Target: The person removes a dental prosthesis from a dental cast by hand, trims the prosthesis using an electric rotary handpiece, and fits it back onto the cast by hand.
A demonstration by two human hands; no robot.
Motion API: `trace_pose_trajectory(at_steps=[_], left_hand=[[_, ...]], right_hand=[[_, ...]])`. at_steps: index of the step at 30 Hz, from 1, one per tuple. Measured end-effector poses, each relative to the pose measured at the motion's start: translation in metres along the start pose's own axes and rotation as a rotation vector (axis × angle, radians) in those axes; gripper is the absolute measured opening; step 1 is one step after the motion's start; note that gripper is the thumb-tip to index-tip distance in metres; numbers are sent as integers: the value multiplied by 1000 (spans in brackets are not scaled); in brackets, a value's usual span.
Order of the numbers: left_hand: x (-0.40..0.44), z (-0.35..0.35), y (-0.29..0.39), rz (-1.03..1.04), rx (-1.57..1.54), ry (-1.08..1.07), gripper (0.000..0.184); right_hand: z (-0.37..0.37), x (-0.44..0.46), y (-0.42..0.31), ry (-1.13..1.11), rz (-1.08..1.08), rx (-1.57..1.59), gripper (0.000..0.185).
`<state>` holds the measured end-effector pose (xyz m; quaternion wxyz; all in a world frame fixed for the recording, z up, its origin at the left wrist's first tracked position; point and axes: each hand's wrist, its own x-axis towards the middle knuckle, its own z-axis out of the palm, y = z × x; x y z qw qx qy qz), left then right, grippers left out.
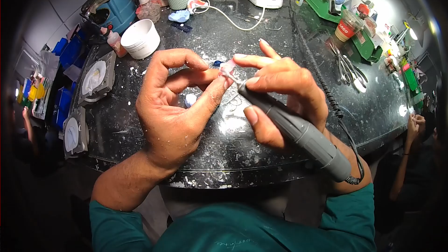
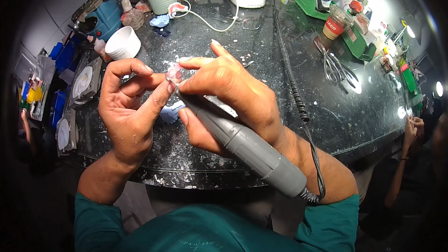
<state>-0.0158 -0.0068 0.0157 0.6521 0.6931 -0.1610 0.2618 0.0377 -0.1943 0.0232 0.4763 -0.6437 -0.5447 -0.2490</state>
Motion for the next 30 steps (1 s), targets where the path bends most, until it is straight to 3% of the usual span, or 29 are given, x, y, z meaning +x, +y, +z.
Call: trace_pose_trajectory(at_steps=[11,15,24,30], left_hand=[[1,2,3,10,8,10,37],[2,-1,1,9,21,0,36],[4,3,0,123,55,14,35],[4,1,4,50,45,-29,37]], right_hand=[[2,-2,0,53,42,2,34],[-1,1,0,16,-33,-16,34],[-3,-1,2,57,-48,10,31],[-4,2,1,17,-75,-26,32]])
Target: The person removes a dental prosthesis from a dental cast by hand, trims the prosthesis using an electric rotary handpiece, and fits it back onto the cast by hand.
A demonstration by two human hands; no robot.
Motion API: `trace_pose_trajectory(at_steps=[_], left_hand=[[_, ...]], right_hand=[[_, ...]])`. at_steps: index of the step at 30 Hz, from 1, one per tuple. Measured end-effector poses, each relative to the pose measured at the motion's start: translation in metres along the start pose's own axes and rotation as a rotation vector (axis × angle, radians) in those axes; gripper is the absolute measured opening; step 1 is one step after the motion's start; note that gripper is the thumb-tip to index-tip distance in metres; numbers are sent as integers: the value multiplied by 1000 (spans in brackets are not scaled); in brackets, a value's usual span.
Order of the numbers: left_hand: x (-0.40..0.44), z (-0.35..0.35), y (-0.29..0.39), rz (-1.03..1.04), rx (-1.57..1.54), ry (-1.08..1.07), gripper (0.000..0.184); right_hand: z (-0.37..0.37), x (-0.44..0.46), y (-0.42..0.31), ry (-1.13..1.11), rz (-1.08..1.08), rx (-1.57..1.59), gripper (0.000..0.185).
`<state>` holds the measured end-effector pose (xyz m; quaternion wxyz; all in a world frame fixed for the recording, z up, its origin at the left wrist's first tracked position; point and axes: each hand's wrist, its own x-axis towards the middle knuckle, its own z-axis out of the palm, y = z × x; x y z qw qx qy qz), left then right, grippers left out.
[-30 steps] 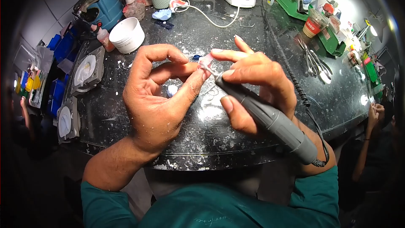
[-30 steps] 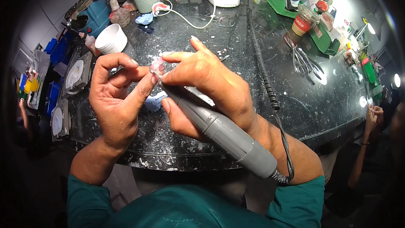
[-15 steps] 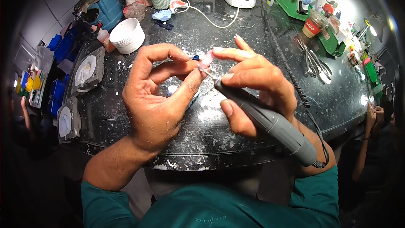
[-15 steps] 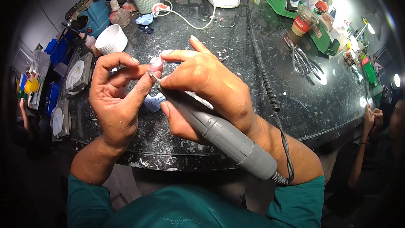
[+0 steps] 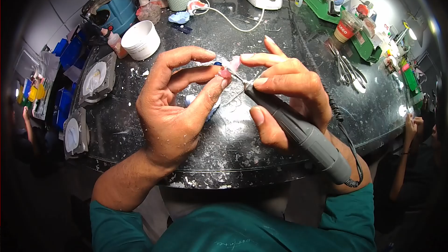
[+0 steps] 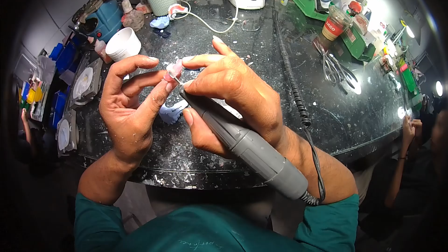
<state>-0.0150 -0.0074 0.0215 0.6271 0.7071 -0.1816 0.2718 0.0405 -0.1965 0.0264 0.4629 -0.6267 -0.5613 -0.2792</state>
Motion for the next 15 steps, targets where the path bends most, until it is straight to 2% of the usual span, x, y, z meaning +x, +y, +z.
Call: trace_pose_trajectory(at_steps=[5,8,9,10,11,12,13,14,15], left_hand=[[0,1,0,-37,-61,17,34],[2,0,-1,-73,-55,-4,29],[4,0,-1,-84,-42,-19,27],[5,1,-2,-62,-31,-1,16],[5,1,-5,-45,-27,-10,16],[5,-2,-10,-25,-24,-18,16],[6,-4,-14,-2,-21,-25,16],[6,-6,-18,13,-29,-32,18],[7,-6,-18,1,-51,-46,19]], right_hand=[[-1,-2,0,20,77,41,32],[-6,-2,0,164,294,116,30],[-7,-1,3,238,383,144,25],[-9,1,7,317,468,178,20],[-23,6,10,240,670,59,20],[-31,5,23,219,817,116,33],[-39,3,35,233,1055,126,39],[-55,3,46,68,1231,-34,39],[-65,-4,62,-15,1278,-200,45]])
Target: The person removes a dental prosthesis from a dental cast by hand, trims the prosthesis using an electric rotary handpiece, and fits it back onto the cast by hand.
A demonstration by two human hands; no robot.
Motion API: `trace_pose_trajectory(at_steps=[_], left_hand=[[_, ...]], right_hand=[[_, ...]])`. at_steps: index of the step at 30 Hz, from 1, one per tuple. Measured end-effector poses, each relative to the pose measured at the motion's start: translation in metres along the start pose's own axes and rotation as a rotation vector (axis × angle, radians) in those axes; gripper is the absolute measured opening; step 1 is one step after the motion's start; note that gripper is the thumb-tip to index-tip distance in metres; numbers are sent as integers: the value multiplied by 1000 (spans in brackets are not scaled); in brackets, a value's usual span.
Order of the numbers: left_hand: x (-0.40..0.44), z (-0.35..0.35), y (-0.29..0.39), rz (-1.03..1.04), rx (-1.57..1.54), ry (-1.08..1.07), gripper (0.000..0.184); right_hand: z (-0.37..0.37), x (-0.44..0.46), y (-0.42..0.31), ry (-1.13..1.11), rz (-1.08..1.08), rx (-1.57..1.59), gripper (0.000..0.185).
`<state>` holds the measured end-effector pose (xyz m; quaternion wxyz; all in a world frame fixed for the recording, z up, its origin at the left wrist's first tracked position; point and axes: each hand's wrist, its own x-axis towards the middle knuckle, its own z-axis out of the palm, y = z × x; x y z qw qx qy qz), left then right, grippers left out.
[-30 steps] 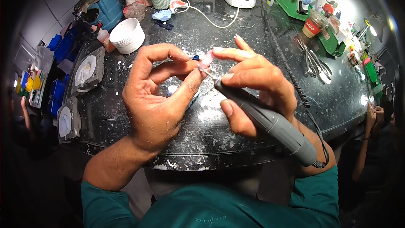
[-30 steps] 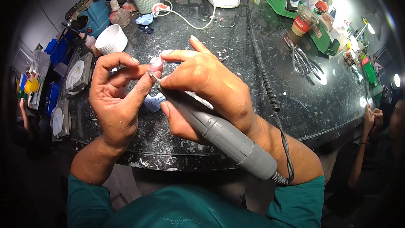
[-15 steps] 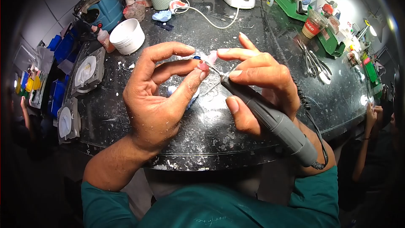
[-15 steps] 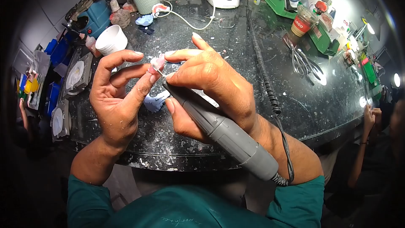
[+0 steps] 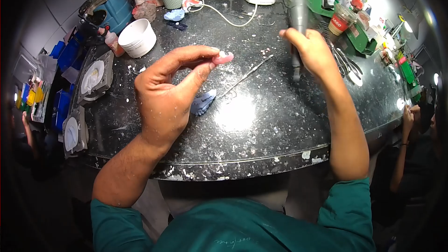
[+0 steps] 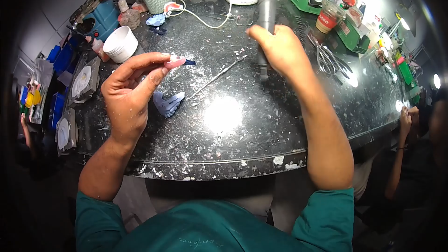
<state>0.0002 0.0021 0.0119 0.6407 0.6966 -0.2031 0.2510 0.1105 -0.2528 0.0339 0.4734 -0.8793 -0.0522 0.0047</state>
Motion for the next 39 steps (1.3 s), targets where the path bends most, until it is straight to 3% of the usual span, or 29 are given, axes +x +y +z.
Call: trace_pose_trajectory(at_steps=[2,8,13,16,17,19,20,22,25,28,29,31,33,35,37,39], left_hand=[[1,0,2,-20,-47,-24,21],[8,-7,-4,-160,-212,7,18],[11,-10,-10,-277,-317,-22,21],[11,-10,-4,-391,-376,-86,25],[12,-11,-2,-442,-412,-115,26],[10,-11,-1,-510,-481,-149,30],[8,-10,-3,-539,-518,-161,32],[4,-6,-4,-586,-554,-199,35],[6,-2,0,-584,-535,-273,39],[4,8,9,-623,-479,-215,29],[4,3,7,-612,-333,-195,24],[15,-26,12,-605,-73,-355,26],[10,-14,1,-332,30,-143,26],[11,-16,4,-13,534,-274,36],[8,-29,10,-1,794,-491,55],[12,-37,15,-113,877,-675,53]], right_hand=[[-15,17,18,-52,121,-464,55],[-35,33,41,7,296,-681,65],[-28,28,36,72,222,-875,66],[-13,-2,-9,264,24,-776,55],[-1,-7,-5,299,-295,-504,43],[36,-32,-24,-55,-656,317,39],[41,-46,-29,-354,-685,453,43],[53,-46,-23,-343,-994,287,29],[51,-43,-16,-255,-949,326,17],[57,-48,-16,-255,-753,540,17],[60,-45,-14,-237,-701,654,17],[59,-35,-10,-228,-581,832,19],[55,-29,-11,-139,-357,1023,22],[46,-28,-15,-97,-148,1008,29],[39,-15,3,-235,-138,976,28],[39,-13,7,-329,-132,957,28]])
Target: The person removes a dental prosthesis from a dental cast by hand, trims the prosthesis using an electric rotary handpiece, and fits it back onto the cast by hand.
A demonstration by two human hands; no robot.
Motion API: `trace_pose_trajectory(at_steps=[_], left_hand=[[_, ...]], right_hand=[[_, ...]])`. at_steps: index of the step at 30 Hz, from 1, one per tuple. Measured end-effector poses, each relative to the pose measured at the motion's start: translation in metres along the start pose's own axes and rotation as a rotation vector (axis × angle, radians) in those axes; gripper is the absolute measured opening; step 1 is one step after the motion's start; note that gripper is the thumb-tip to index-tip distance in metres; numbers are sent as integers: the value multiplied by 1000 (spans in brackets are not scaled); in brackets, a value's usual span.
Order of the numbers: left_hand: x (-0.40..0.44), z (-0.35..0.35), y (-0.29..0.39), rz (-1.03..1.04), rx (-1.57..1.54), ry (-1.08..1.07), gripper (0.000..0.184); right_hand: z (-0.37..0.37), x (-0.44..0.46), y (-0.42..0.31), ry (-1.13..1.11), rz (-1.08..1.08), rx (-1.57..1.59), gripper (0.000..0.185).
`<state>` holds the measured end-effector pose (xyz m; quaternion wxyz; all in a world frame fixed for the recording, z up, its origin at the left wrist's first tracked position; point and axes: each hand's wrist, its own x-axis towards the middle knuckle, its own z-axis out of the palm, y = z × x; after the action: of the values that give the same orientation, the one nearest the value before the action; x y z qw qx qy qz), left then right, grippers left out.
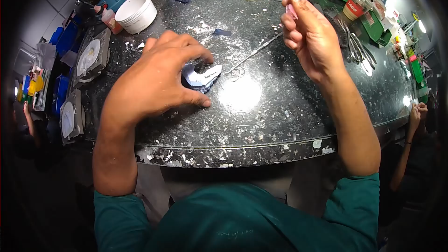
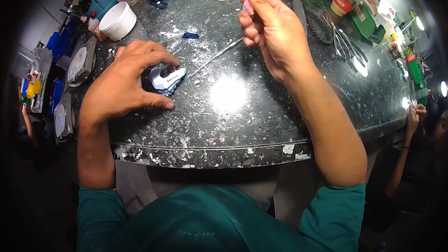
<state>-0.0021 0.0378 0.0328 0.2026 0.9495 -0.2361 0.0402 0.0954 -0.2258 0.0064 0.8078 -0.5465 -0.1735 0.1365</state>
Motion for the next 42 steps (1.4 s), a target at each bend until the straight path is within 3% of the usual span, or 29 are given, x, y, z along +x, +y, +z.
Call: trace_pose_trajectory(at_steps=[2,5,6,7,9,10,11,13,17,27,31,34,37,42], left_hand=[[2,-3,-2,-74,16,-113,44],[9,-2,-9,-91,-80,46,37],[13,-3,-1,-125,-606,76,33],[16,2,-7,-111,-792,162,37],[19,-3,-6,-160,-1382,139,40],[24,1,3,-250,-1492,294,44],[22,-2,-2,-307,-1497,192,43],[24,12,-11,-311,-1707,225,43],[24,27,-4,-396,-1717,405,40],[18,29,11,-281,-1842,84,27],[17,24,7,-249,-2017,-224,52],[15,28,13,-366,-1936,-156,52],[13,31,16,-364,-1821,-74,55],[13,34,25,-324,-1725,-22,59]], right_hand=[[0,-1,-3,-14,43,17,28],[5,-3,-5,31,67,0,28],[7,-3,-5,57,68,-12,29],[6,-3,-5,49,81,13,29],[5,-1,-5,28,105,63,30],[5,-1,-5,23,89,52,30],[6,-2,-5,17,73,41,30],[10,-3,-5,2,51,-14,30],[20,-6,-6,-101,-19,-156,30],[36,-18,0,-215,-518,-480,21],[43,-27,-1,-266,-551,-585,26],[43,-27,1,-311,-639,-693,28],[48,-25,-3,-318,-871,-897,32],[49,-25,1,-223,-891,-926,32]])
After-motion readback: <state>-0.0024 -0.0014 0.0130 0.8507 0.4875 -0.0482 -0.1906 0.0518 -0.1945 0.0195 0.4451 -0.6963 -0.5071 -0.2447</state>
